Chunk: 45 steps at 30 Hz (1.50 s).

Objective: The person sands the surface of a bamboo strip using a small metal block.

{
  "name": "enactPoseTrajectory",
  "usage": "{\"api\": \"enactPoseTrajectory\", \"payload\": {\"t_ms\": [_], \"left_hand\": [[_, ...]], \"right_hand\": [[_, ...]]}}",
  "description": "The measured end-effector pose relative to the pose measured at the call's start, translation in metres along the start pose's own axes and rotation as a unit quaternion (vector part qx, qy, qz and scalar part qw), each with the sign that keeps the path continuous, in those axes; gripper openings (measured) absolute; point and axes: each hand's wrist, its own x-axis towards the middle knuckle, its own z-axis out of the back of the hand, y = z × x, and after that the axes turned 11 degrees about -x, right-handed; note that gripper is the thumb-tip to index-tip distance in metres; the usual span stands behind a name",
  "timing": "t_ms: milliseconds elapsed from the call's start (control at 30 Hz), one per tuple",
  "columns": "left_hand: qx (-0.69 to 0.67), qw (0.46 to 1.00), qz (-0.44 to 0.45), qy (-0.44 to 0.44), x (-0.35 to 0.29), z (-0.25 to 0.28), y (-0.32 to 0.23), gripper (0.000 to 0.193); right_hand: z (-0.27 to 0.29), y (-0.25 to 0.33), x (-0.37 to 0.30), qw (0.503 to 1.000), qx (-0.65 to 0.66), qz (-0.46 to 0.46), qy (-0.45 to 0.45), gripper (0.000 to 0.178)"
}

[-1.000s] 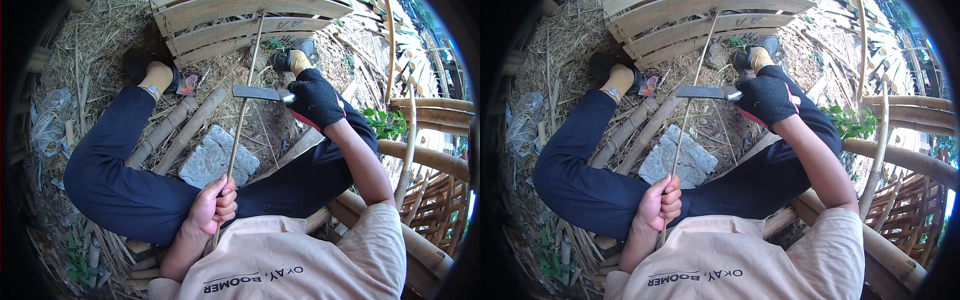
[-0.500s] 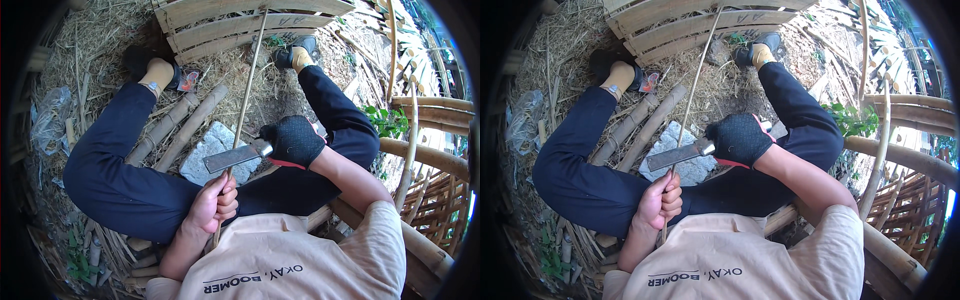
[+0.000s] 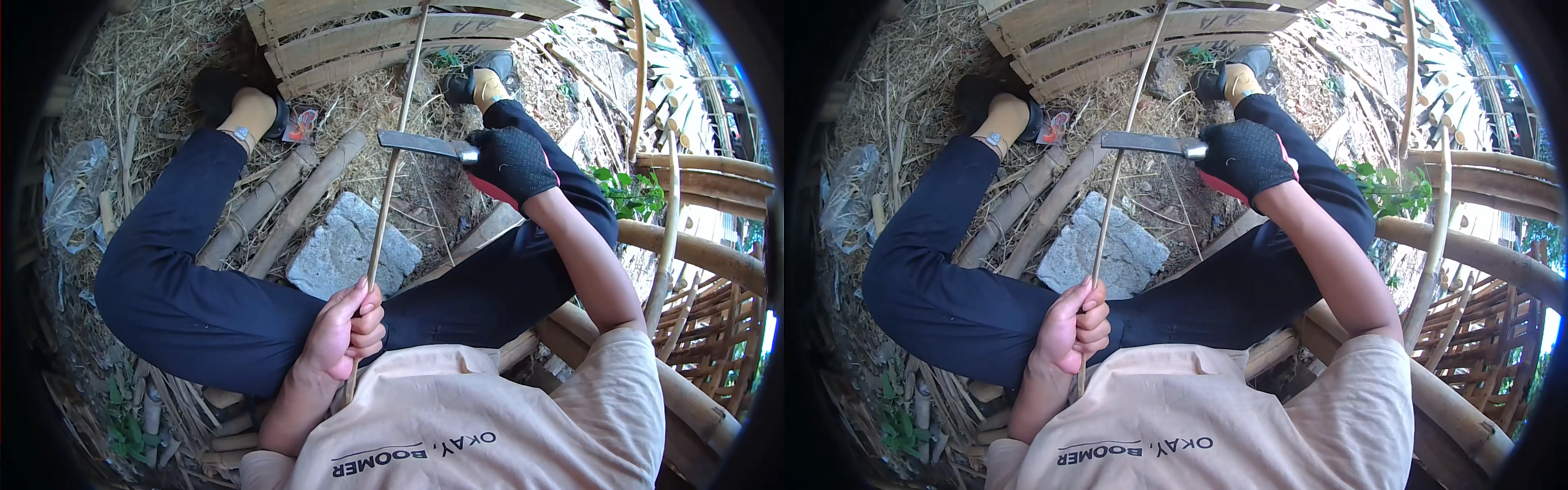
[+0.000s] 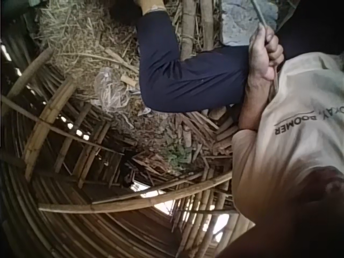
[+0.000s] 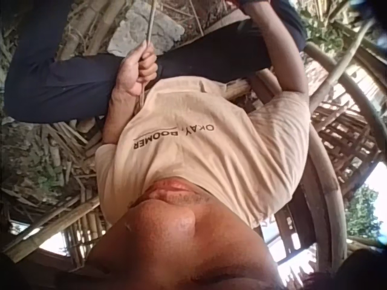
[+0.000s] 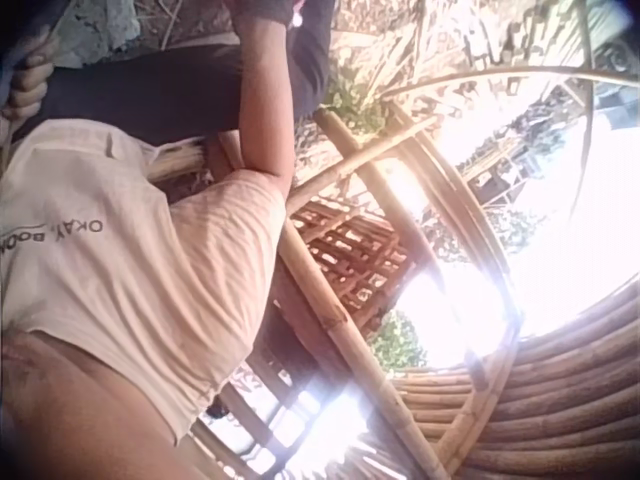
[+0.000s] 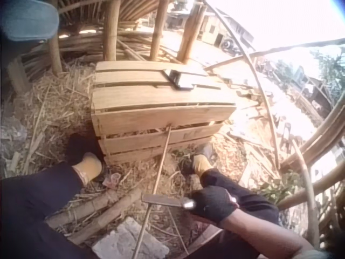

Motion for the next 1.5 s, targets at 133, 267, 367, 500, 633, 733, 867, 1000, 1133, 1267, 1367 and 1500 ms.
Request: {"api": "enactPoseTrajectory", "payload": {"t_ms": [133,267,367,500,633,733,867,1000,1133,1267,1367,1500], "left_hand": [[0.058,0.997,-0.04,-0.028,0.0,-0.005,-0.002,0.036],[0.106,0.991,-0.065,-0.05,0.002,-0.011,-0.002,0.035],[0.141,0.984,-0.08,-0.075,0.003,-0.014,0.001,0.033],[0.213,0.963,-0.117,-0.114,0.004,-0.016,0.01,0.031],[0.284,0.937,-0.163,-0.124,0.006,-0.01,0.016,0.03],[0.301,0.928,-0.176,-0.128,0.008,-0.008,0.016,0.03],[0.29,0.932,-0.172,-0.136,0.006,-0.007,0.015,0.029],[0.269,0.941,-0.151,-0.138,-0.005,-0.009,0.018,0.028],[0.291,0.934,-0.165,-0.124,-0.004,-0.014,0.014,0.027],[0.482,0.828,-0.258,-0.125,-0.005,-0.016,0.002,0.024],[0.648,0.674,-0.312,-0.168,-0.008,-0.036,-0.009,0.02],[0.706,0.595,-0.307,-0.23,0.0,-0.041,-0.007,0.015]], "right_hand": [[0.0,0.004,-0.003,1.0,0.026,-0.004,0.003,0.03],[0.011,0.029,-0.029,0.996,0.078,0.014,0.049,0.036],[0.019,0.056,-0.046,0.985,0.118,0.098,0.08,0.033],[0.024,0.067,-0.046,0.978,0.075,0.124,0.154,0.02],[0.019,0.065,-0.037,0.98,0.039,0.123,0.15,0.023],[0.015,0.061,-0.034,0.983,0.029,0.127,0.131,0.023],[0.014,0.059,-0.028,0.985,0.025,0.127,0.115,0.019],[0.015,0.02,0.0,0.998,-0.003,-0.032,0.052,0.019],[-0.001,-0.018,0.014,1.0,0.009,-0.023,-0.015,0.019],[0.014,0.004,-0.002,0.999,0.028,0.006,-0.03,0.027],[0.02,0.024,-0.026,0.996,0.09,0.005,0.022,0.036],[0.025,0.059,-0.041,0.98,0.173,0.085,0.056,0.034]]}}
